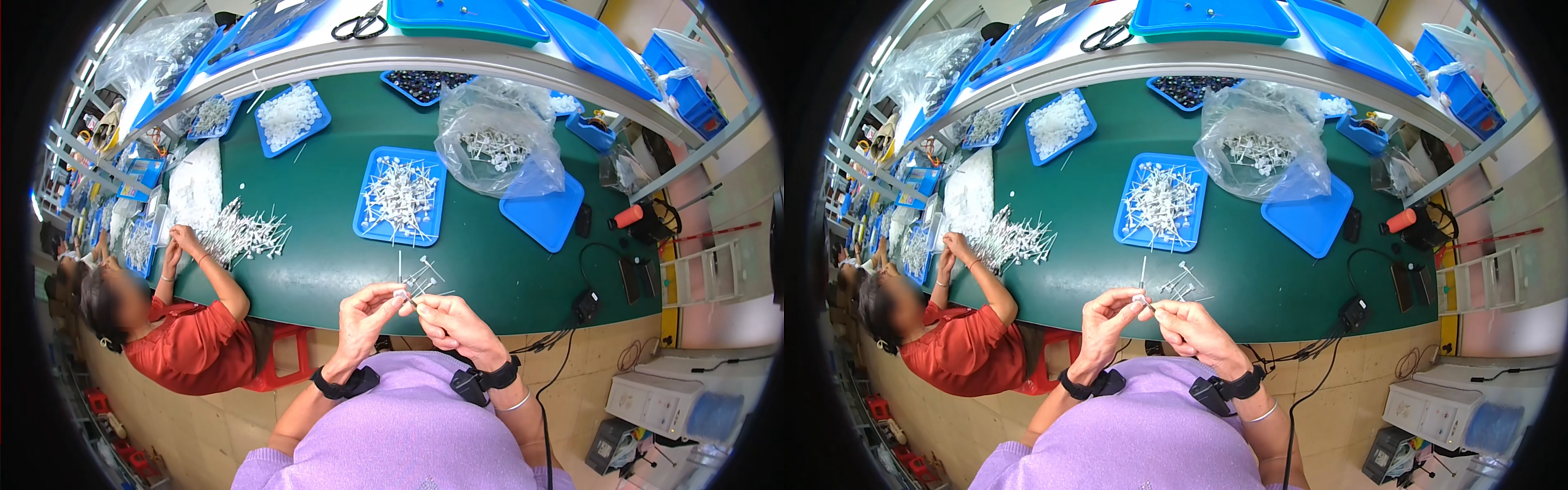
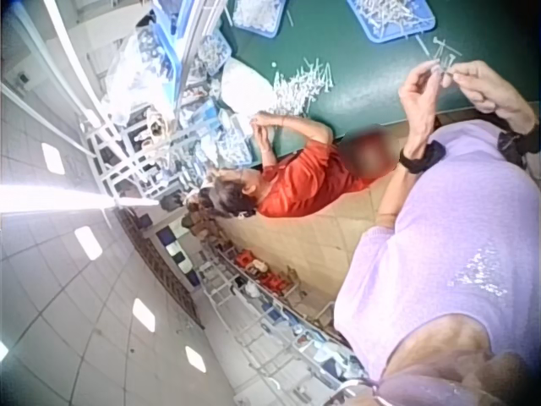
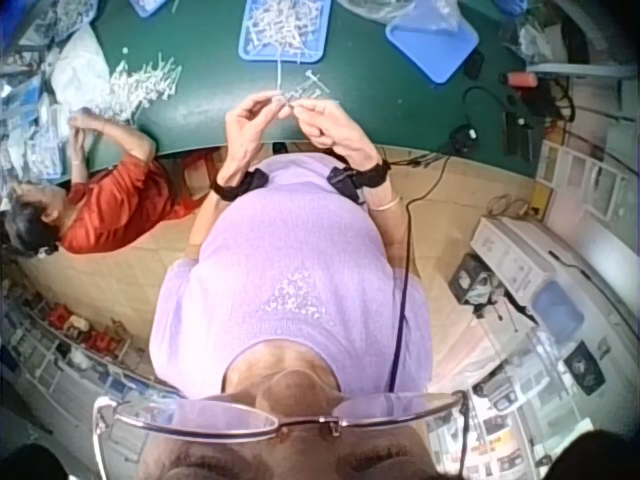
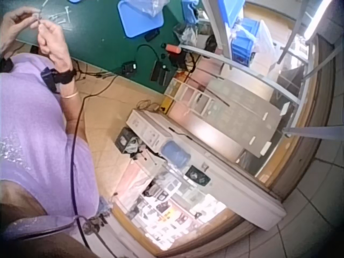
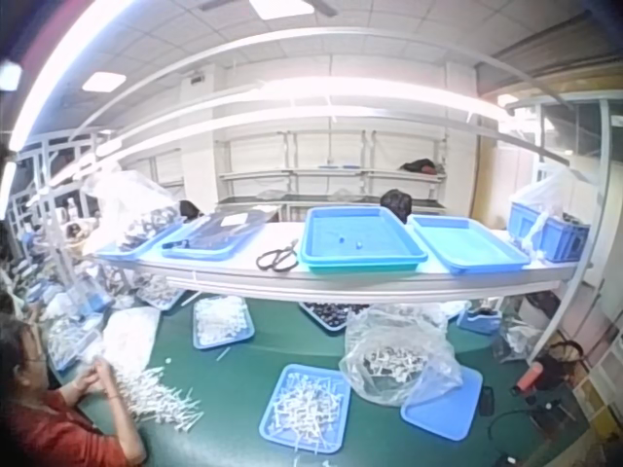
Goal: Manual assembly and sorting of small white plastic components at a factory workbench.
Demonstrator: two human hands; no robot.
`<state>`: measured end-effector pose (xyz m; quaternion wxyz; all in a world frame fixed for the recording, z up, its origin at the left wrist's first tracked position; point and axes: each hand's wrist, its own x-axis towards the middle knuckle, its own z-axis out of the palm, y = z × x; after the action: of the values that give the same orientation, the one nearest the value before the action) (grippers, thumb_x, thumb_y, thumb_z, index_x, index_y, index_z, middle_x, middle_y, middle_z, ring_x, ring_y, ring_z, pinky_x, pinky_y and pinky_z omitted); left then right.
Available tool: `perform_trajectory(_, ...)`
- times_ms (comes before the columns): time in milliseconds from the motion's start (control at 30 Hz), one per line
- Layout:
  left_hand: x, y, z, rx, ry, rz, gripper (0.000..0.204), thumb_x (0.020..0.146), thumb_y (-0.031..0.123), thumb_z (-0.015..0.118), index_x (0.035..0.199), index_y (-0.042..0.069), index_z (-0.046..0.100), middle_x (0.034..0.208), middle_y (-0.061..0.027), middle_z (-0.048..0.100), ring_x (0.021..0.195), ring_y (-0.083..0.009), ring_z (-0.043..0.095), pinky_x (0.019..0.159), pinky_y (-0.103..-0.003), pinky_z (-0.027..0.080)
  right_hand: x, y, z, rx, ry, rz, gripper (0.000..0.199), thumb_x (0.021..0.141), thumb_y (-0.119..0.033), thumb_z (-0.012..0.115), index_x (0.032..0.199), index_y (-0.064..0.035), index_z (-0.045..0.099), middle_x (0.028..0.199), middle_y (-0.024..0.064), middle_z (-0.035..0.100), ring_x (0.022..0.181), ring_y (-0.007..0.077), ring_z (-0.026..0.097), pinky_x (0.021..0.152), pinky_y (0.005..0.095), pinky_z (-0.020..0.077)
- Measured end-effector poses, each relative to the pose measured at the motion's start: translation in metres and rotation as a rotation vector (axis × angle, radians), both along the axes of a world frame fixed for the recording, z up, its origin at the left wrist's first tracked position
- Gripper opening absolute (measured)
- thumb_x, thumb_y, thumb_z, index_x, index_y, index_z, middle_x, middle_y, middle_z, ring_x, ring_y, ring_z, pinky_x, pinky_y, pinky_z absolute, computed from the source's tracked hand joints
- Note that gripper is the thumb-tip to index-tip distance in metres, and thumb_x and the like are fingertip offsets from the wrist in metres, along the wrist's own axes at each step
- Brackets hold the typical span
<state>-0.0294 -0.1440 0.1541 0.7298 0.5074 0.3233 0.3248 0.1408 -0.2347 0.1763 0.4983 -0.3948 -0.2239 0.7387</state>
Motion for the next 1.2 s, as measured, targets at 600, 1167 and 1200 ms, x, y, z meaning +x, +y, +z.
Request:
perform_trajectory(600,0.012,0.008,-0.004,-0.087,0.121,0.029,0.018,0.090,0.008,0.067,0.104,-0.002,0.067,0.091,-0.0101,0.071,0.084,-0.0150,0.068,0.078,-0.030,0.055,-0.004,-0.016,0.002,0.024,-0.650,-0.127,0.025,0.101,-0.016,0.046,0.113,-0.0017,0.062,0.058,-0.0025,0.050,0.046,0.0026,0.042,0.043,0.0199,0.0336)
perform_trajectory(1167,0.031,0.090,-0.135,0.734,0.799,-0.405,0.020,0.077,0.007,0.068,0.098,0.007,0.068,0.091,-0.0144,0.068,0.087,-0.0330,0.065,0.076,-0.042,0.052,0.012,-0.045,-0.032,-0.176,-0.652,-0.255,0.023,0.099,-0.014,0.049,0.110,-0.0015,0.065,0.056,-0.0015,0.050,0.048,0.0043,0.044,0.046,0.0235,0.0371)
perform_trajectory(1200,0.025,0.081,-0.143,0.854,0.800,-0.461,0.022,0.075,0.006,0.070,0.098,0.007,0.067,0.089,-0.0151,0.066,0.089,-0.0359,0.063,0.077,-0.045,0.051,0.011,-0.043,-0.031,-0.184,-0.655,-0.245,0.023,0.099,-0.014,0.050,0.110,-0.0013,0.065,0.057,-0.0014,0.051,0.049,0.0045,0.045,0.046,0.0237,0.0375)
